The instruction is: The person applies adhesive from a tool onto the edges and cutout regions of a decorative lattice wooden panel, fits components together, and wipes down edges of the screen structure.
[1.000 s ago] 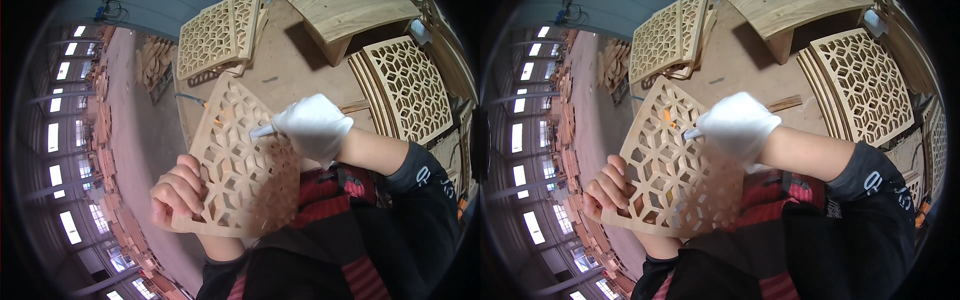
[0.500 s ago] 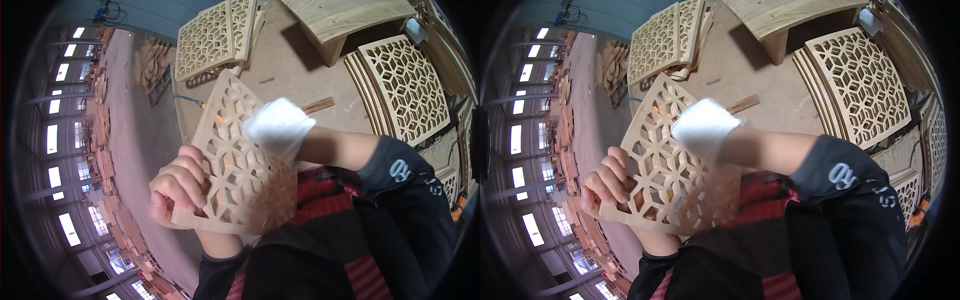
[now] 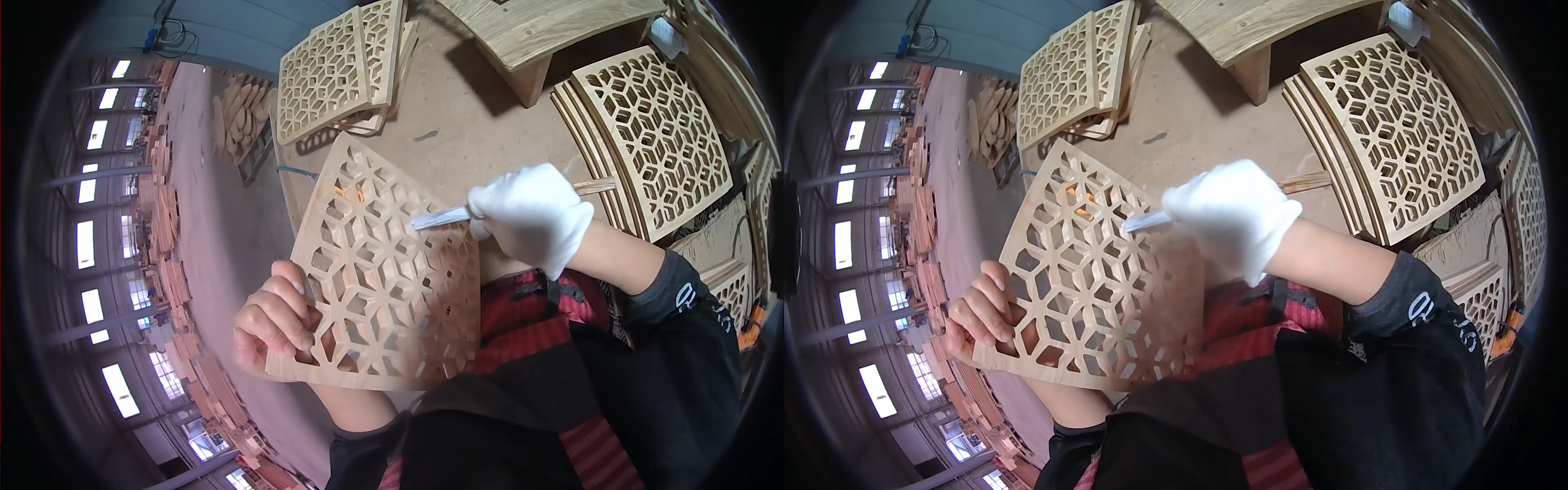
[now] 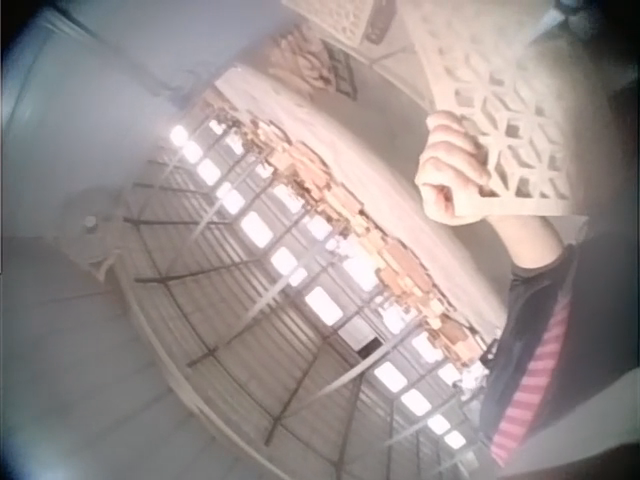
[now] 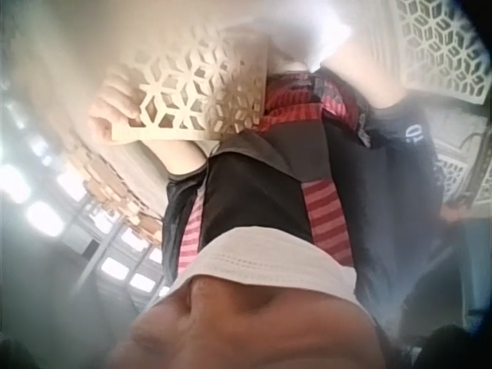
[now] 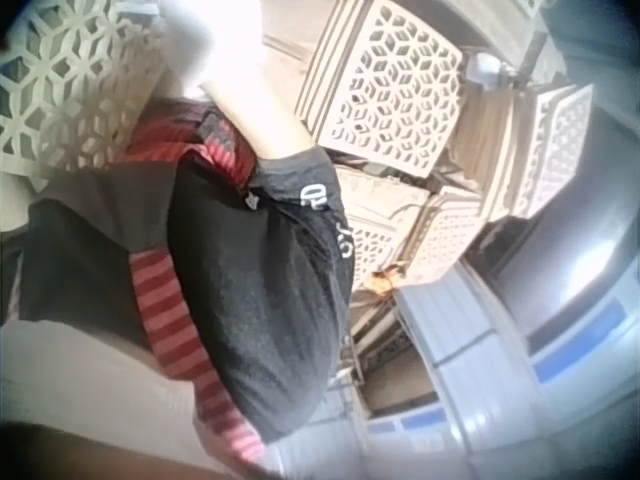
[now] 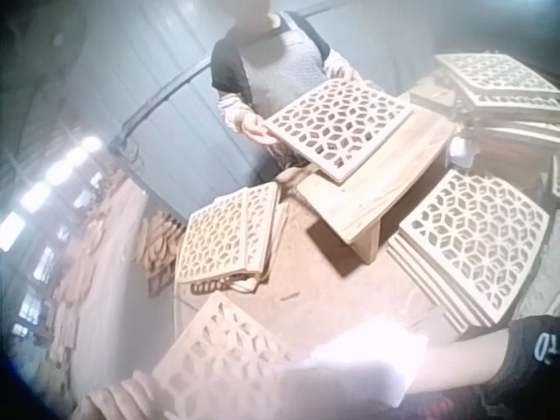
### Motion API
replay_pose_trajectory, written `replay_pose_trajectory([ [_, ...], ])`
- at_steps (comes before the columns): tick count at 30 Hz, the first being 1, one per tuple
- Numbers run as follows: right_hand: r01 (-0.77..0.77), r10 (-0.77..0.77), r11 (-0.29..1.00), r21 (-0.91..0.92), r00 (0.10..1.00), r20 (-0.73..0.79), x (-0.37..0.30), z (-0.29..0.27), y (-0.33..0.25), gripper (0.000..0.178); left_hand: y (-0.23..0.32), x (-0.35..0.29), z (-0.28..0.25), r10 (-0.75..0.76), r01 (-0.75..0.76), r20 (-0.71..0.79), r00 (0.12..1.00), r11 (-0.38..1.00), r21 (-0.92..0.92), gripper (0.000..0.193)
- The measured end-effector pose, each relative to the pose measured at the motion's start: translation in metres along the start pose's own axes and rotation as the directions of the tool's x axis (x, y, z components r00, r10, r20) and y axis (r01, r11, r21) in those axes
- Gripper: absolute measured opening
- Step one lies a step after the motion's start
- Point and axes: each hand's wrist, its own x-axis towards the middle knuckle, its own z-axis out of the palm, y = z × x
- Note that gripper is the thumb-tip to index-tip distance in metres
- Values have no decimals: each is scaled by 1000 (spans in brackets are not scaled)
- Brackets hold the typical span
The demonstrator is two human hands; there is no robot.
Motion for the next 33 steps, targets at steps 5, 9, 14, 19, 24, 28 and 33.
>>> replay_pose_trajectory([
  [5,94,-97,994,-59,994,-49,7,5,-10,3,1,-3,0,35,-35,-52,998,999,-4,49],
  [9,240,-219,952,192,968,-123,26,37,-14,10,-4,8,11,21,-21,1,1000,1000,6,49],
  [14,69,-98,990,124,966,239,43,29,-30,40,-1,2,11,7,-5,-61,998,999,40,49],
  [19,57,-104,981,184,960,259,40,9,-28,23,2,-7,10,14,-10,-69,997,998,61,47],
  [24,140,-157,986,94,966,206,48,25,-34,12,-1,8,19,-16,15,12,1000,999,42,47],
  [28,19,-54,990,140,965,257,28,17,-30,16,3,-10,2,30,-30,-43,999,1000,3,47],
  [33,159,-152,987,5,929,339,60,21,-43,30,-2,8,21,0,0,6,1000,999,53,47],
])
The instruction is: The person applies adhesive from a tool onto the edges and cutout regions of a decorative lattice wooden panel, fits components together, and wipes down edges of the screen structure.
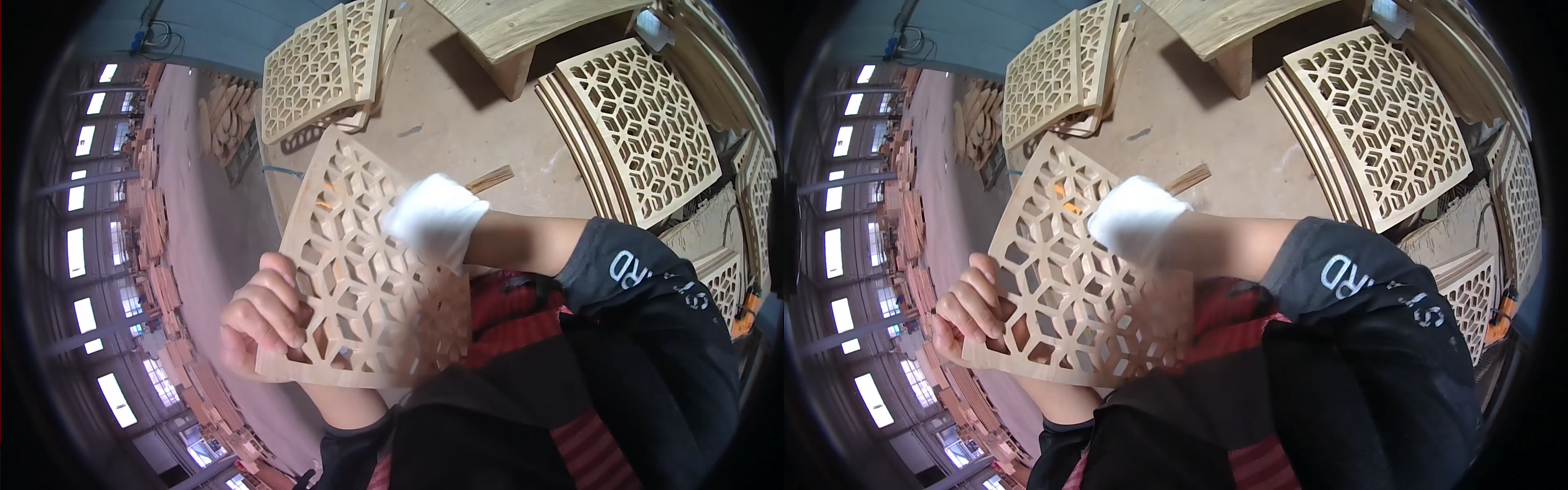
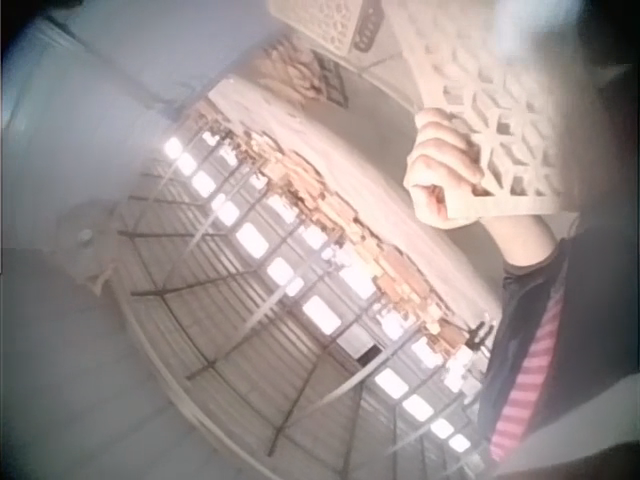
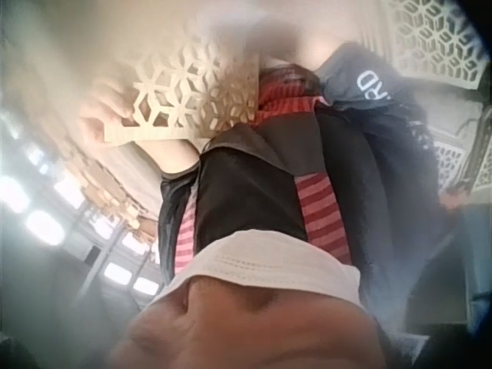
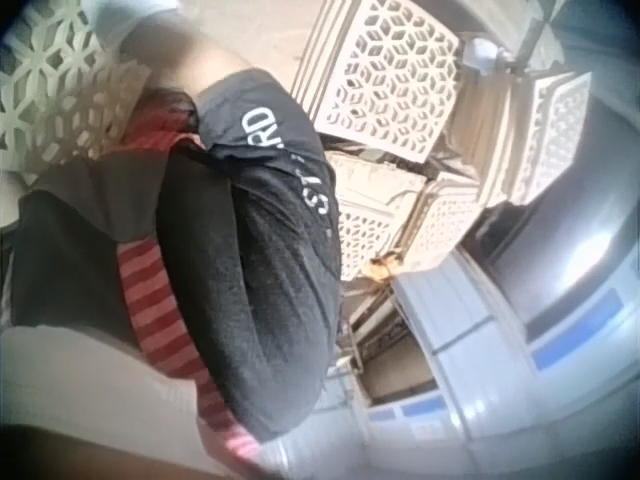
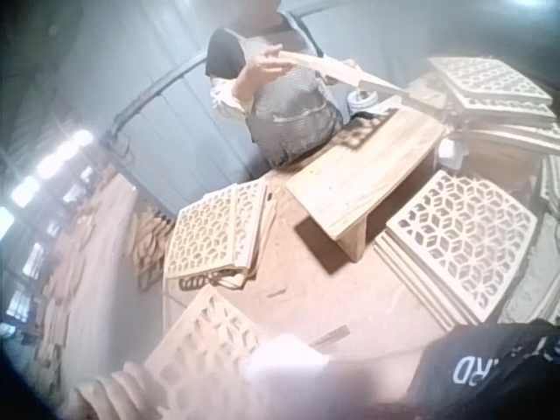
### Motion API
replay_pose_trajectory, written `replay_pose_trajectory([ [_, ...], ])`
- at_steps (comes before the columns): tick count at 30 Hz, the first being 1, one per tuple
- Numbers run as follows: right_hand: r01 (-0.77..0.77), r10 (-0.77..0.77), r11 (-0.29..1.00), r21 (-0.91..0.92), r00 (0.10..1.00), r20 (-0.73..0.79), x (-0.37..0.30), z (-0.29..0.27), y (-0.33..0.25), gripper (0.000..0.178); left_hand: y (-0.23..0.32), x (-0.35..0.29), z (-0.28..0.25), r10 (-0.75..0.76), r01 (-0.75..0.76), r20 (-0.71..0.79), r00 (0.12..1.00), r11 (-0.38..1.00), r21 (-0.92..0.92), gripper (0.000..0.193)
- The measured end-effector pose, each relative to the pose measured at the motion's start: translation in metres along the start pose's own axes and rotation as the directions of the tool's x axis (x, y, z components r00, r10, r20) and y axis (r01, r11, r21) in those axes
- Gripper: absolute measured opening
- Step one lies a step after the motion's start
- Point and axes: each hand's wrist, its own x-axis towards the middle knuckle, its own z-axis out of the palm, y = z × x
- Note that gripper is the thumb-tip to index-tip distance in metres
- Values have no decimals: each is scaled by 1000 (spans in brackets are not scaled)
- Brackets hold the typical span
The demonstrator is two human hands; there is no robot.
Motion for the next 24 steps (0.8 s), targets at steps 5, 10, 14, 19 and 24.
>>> replay_pose_trajectory([
  [5,-53,61,989,139,996,-60,-46,10,18,11,2,-28,-33,32,-36,-69,997,997,-61,47],
  [10,-168,192,980,102,930,-314,-89,25,48,7,3,-39,-41,49,-72,-227,973,993,-91,44],
  [14,-203,226,973,107,935,-274,-77,22,39,4,1,-36,-31,54,-84,-280,959,992,-98,46],
  [19,-150,164,984,100,973,-161,-41,26,29,5,1,-26,-32,48,-68,-171,984,992,-110,47],
  [24,-44,51,998,38,980,-192,14,44,17,22,3,-4,-8,-7,7,2,1000,999,42,46],
])
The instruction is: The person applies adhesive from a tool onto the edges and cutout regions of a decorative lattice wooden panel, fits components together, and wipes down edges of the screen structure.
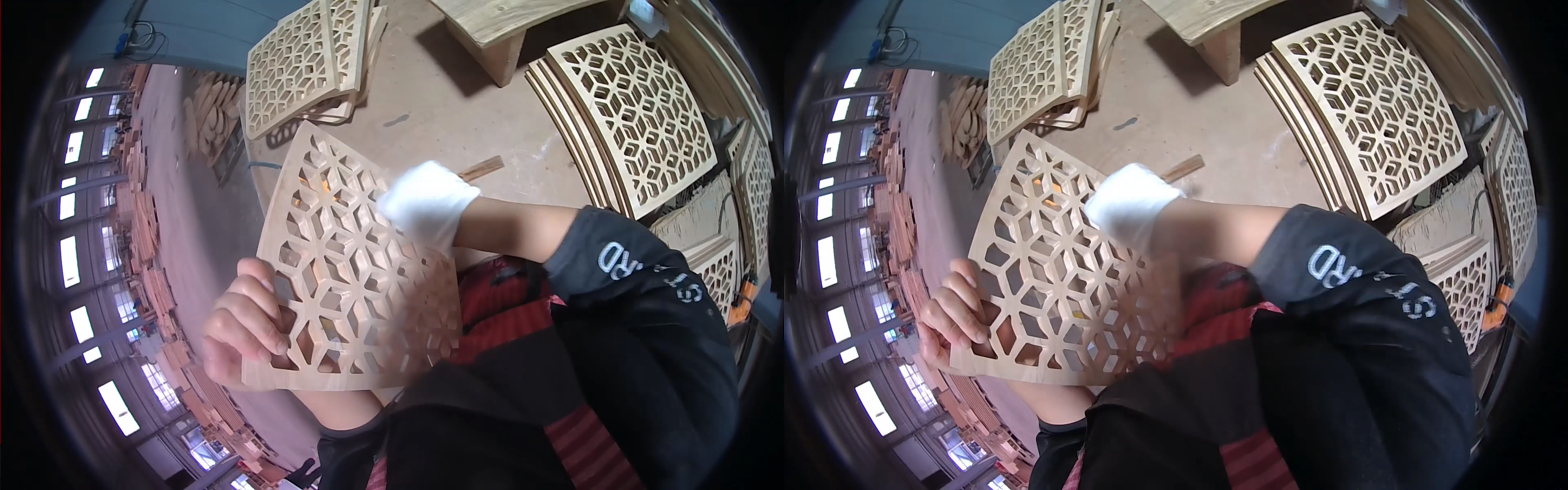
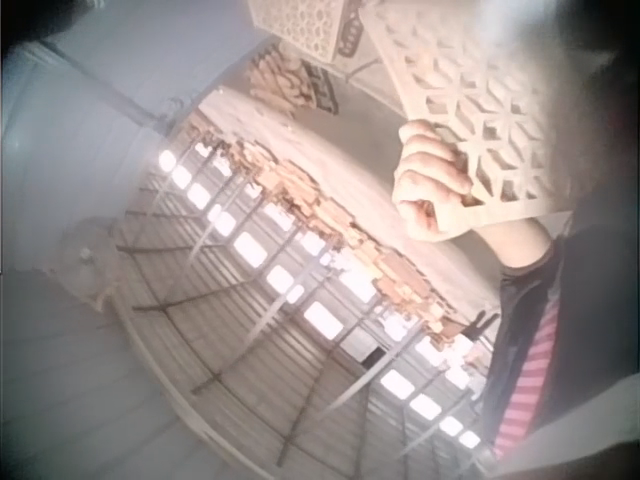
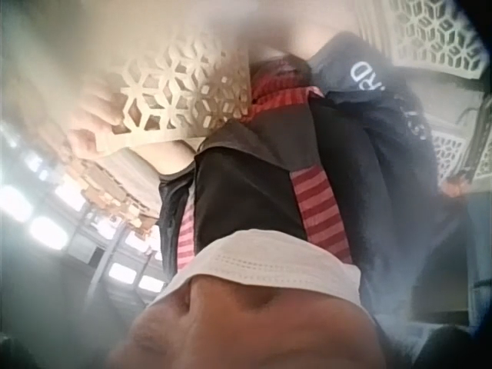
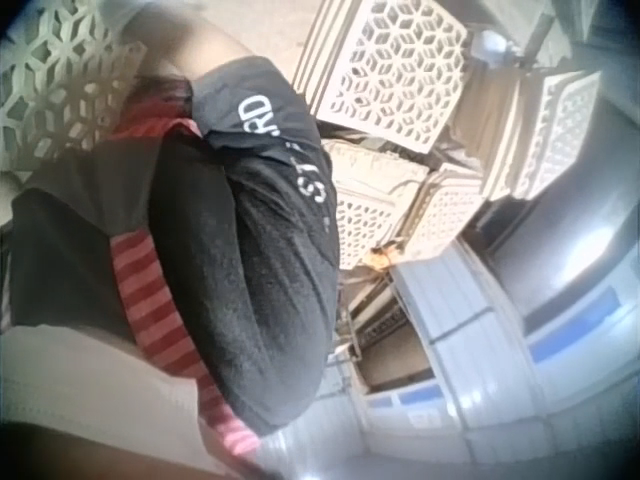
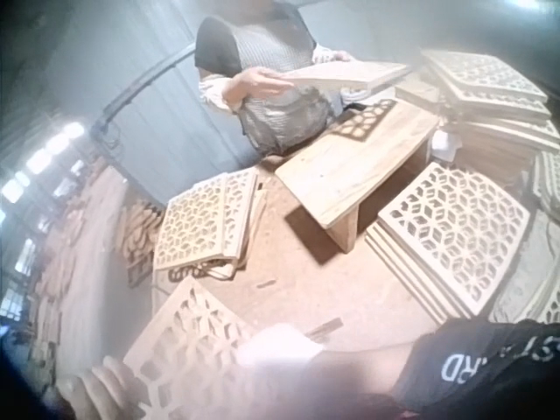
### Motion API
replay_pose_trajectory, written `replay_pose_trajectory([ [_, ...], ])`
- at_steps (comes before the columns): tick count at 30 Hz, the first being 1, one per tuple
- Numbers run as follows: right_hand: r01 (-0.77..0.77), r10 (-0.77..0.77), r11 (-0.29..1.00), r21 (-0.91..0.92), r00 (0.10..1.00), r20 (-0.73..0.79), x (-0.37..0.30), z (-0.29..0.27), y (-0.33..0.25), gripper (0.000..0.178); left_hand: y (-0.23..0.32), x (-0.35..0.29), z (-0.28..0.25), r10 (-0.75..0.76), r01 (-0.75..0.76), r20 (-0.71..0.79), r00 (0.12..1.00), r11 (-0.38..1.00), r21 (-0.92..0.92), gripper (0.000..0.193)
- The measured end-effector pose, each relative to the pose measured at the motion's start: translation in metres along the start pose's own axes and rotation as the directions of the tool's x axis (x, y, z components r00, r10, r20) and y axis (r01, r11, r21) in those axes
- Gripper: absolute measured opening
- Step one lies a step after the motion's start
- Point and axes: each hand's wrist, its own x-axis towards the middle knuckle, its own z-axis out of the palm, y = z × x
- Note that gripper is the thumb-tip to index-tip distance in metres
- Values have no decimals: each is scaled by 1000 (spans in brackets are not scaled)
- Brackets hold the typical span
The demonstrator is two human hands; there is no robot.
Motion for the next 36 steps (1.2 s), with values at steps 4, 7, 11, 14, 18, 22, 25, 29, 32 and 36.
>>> replay_pose_trajectory([
  [4,-113,110,988,107,993,33,-38,-16,11,28,2,-20,-27,38,-40,-30,999,994,-98,52],
  [7,-68,65,995,68,997,50,-27,-32,11,11,-1,-16,-9,54,-53,-215,975,999,12,48],
  [11,-112,109,992,52,992,60,-14,-34,11,10,0,-2,-6,37,-36,-140,990,999,10,47],
  [14,-108,103,983,147,994,40,-34,-34,23,10,1,-1,-2,37,-36,-58,998,999,20,46],
  [18,-237,238,968,84,971,4,-56,-33,44,13,1,-10,-8,58,-54,-112,992,998,35,46],
  [22,-203,206,971,122,978,-14,-57,-22,44,11,2,-13,-10,66,-62,-128,990,997,39,44],
  [25,-118,126,981,154,991,-41,-49,-17,35,9,5,-16,-12,38,-32,-152,988,999,38,44],
  [29,-59,51,994,94,995,81,-26,-6,17,8,5,-15,-2,55,-45,-189,980,997,56,44],
  [32,-75,68,992,105,995,68,-5,5,19,10,9,-17,-2,68,-49,-180,981,993,106,43],
  [36,-15,9,996,93,998,63,-15,0,14,8,14,-27,-16,98,-75,-129,987,982,171,42],
])
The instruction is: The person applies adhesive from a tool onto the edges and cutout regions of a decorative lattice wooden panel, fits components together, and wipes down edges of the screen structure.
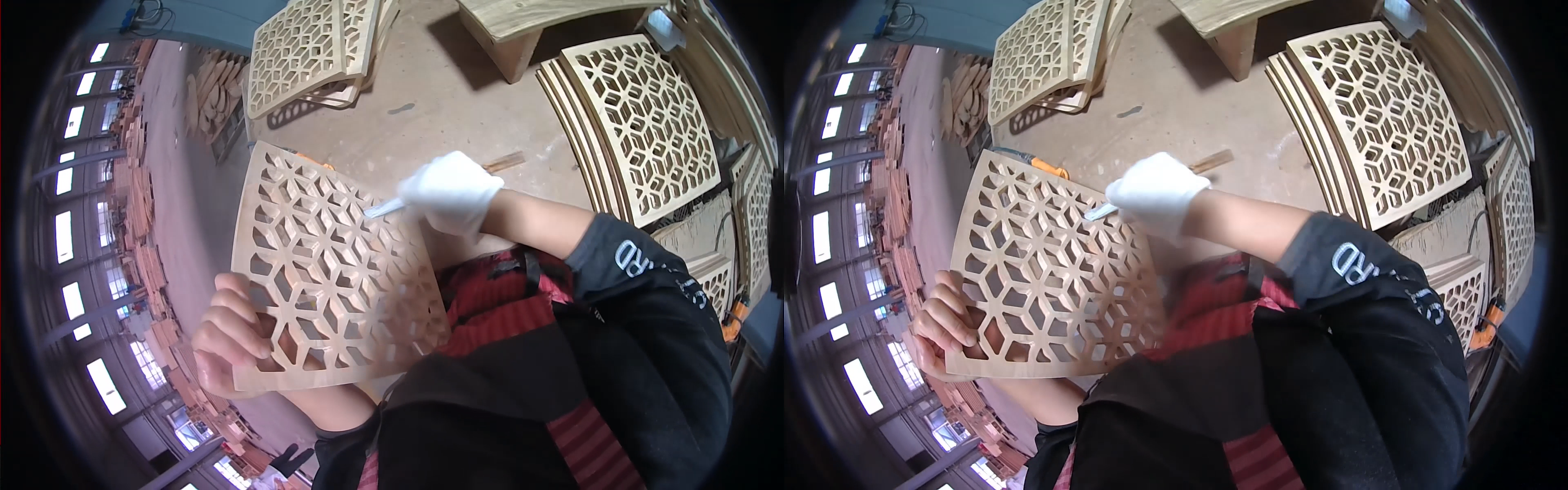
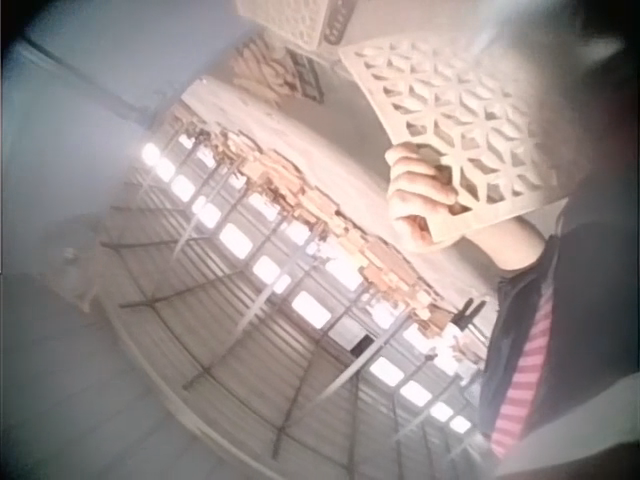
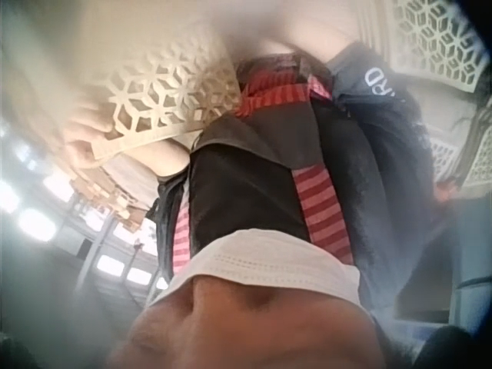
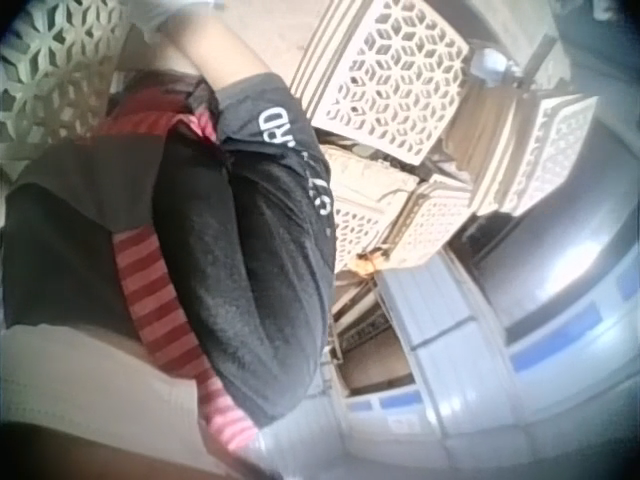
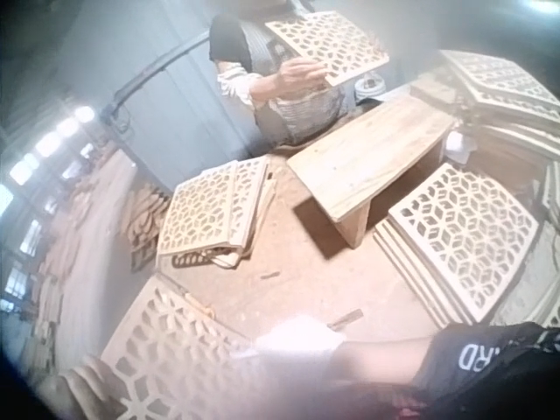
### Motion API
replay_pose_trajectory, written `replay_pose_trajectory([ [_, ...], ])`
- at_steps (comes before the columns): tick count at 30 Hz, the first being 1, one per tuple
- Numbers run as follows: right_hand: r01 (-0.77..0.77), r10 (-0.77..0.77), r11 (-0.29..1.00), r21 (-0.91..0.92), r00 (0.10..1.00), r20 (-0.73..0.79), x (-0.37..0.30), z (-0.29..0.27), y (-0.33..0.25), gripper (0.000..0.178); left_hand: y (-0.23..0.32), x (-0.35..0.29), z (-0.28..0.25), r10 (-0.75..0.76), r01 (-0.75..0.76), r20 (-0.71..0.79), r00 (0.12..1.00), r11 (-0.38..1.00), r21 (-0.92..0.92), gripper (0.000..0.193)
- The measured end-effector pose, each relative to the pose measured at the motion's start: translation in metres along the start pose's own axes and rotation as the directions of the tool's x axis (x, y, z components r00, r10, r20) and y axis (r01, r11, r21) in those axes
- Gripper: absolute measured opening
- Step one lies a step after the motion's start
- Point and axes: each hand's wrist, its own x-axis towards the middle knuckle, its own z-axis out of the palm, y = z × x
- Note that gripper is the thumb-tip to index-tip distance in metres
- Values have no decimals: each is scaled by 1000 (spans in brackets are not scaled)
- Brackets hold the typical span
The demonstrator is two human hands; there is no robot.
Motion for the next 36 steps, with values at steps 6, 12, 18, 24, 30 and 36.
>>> replay_pose_trajectory([
  [6,31,-28,997,-75,999,46,23,2,-6,9,-5,10,-18,-40,42,18,999,993,-111,44],
  [12,125,-127,982,141,992,5,38,19,-14,20,-30,13,-45,-224,200,-242,944,972,-121,57],
  [18,108,-110,988,113,994,7,44,27,-15,16,-124,9,-71,-681,426,-284,675,673,-604,61],
  [24,-51,15,984,173,980,200,37,7,-29,32,-177,-14,-129,-614,464,58,787,528,-711,38],
  [30,-258,213,951,169,946,242,21,12,-25,61,-171,-2,-91,-627,510,137,767,466,-723,29],
  [36,-296,281,955,-1,905,320,17,7,-26,63,-179,9,-71,-575,500,169,801,485,-718,19],
])
